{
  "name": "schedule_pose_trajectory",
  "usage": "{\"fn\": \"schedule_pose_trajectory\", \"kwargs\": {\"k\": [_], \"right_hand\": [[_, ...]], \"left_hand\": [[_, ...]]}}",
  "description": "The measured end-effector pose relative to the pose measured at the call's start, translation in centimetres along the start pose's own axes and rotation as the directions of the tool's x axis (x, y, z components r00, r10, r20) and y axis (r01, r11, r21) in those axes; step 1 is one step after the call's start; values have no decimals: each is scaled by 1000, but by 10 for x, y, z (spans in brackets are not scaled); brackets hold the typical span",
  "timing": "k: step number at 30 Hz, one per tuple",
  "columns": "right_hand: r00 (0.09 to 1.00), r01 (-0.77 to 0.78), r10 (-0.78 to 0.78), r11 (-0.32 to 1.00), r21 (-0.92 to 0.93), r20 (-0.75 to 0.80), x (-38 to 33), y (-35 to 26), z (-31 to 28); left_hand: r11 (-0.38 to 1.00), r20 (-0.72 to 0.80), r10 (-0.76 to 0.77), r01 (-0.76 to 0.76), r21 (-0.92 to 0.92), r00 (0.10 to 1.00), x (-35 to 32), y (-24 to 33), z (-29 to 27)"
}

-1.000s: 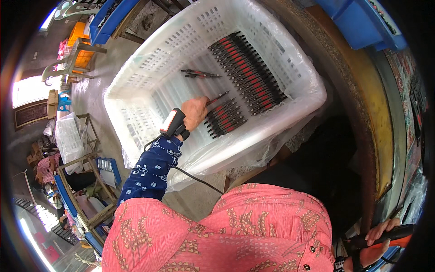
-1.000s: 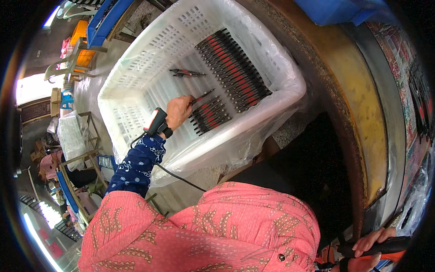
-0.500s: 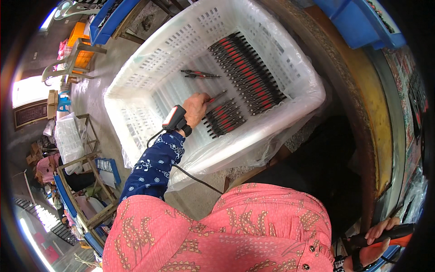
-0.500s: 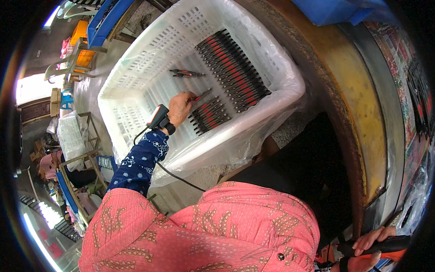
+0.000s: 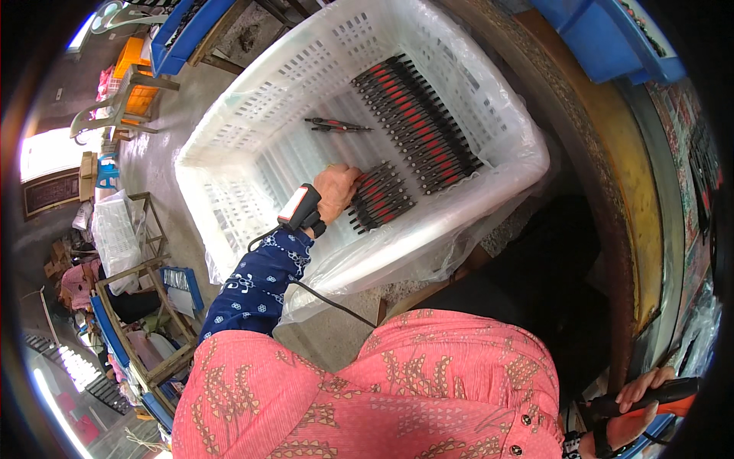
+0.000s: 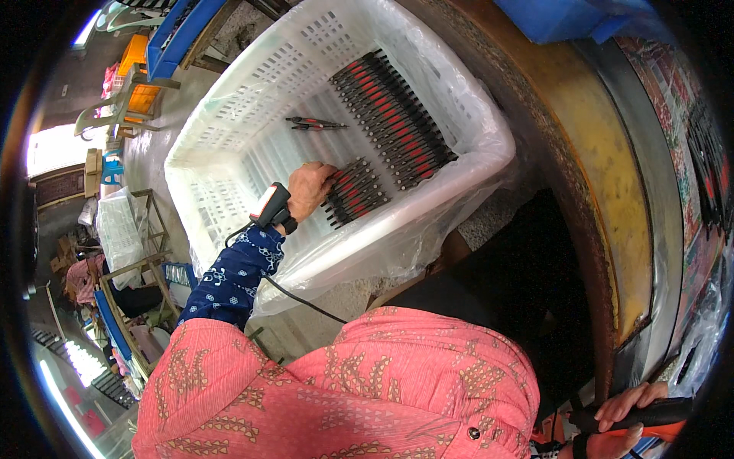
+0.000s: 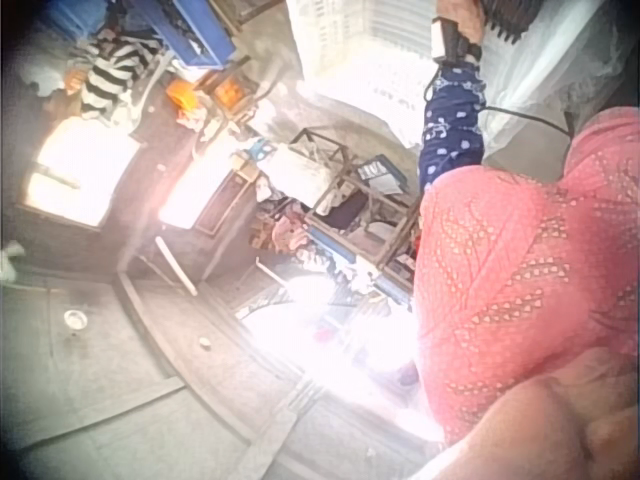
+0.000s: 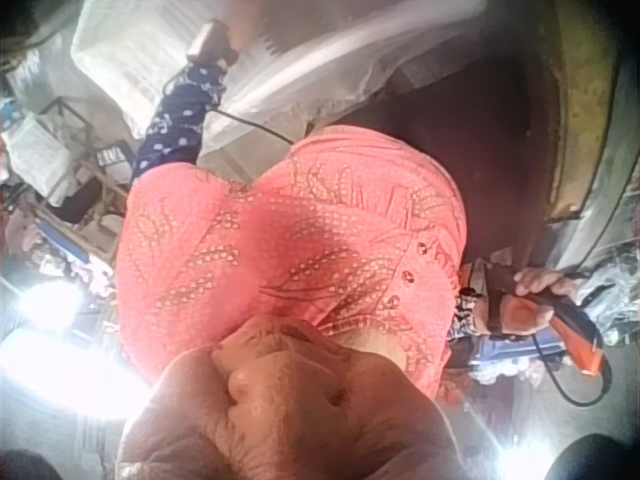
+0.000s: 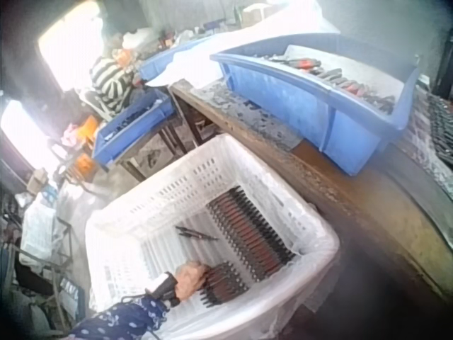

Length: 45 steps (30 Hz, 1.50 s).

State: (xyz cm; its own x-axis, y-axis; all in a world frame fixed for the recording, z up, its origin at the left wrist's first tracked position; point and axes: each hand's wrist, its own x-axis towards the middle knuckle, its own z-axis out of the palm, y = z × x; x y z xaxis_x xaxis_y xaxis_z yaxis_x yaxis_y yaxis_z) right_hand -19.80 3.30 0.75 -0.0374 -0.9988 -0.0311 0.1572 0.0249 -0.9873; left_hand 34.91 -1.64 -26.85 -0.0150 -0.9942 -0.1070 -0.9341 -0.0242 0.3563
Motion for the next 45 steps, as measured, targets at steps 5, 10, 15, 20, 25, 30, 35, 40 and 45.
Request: {"fn": "schedule_pose_trajectory", "kwargs": {"k": [5,10,15,20,25,30,35,40,45], "right_hand": [[1000,9,-9,1000,-8,1,2,-1,7],[998,16,-18,1000,-27,-53,1,-1,12],[998,25,-28,998,-56,-58,1,-1,15],[995,9,-14,998,-55,-97,0,-2,18],[997,7,-10,999,-37,-71,-1,-2,14],[1000,-29,29,1000,10,-3,2,-3,5],[998,-1,-2,999,-44,-70,0,-2,15],[996,12,-17,998,-55,-88,0,-1,21],[1000,-20,20,1000,-5,7,4,-2,8]], "left_hand": [[989,-148,-93,74,-129,985,18,-17,-10],[997,-298,-66,77,25,952,48,-37,-28],[991,-323,-4,47,126,947,66,-45,-28],[968,-133,-51,82,238,990,73,-53,-30],[956,-88,-52,75,282,995,79,-52,-35],[956,-65,-48,65,285,997,77,-52,-44],[992,-159,-44,61,106,986,63,-41,-39],[964,-30,-173,163,-209,985,32,-22,-20],[952,23,-216,216,-216,976,15,-12,-5]]}}
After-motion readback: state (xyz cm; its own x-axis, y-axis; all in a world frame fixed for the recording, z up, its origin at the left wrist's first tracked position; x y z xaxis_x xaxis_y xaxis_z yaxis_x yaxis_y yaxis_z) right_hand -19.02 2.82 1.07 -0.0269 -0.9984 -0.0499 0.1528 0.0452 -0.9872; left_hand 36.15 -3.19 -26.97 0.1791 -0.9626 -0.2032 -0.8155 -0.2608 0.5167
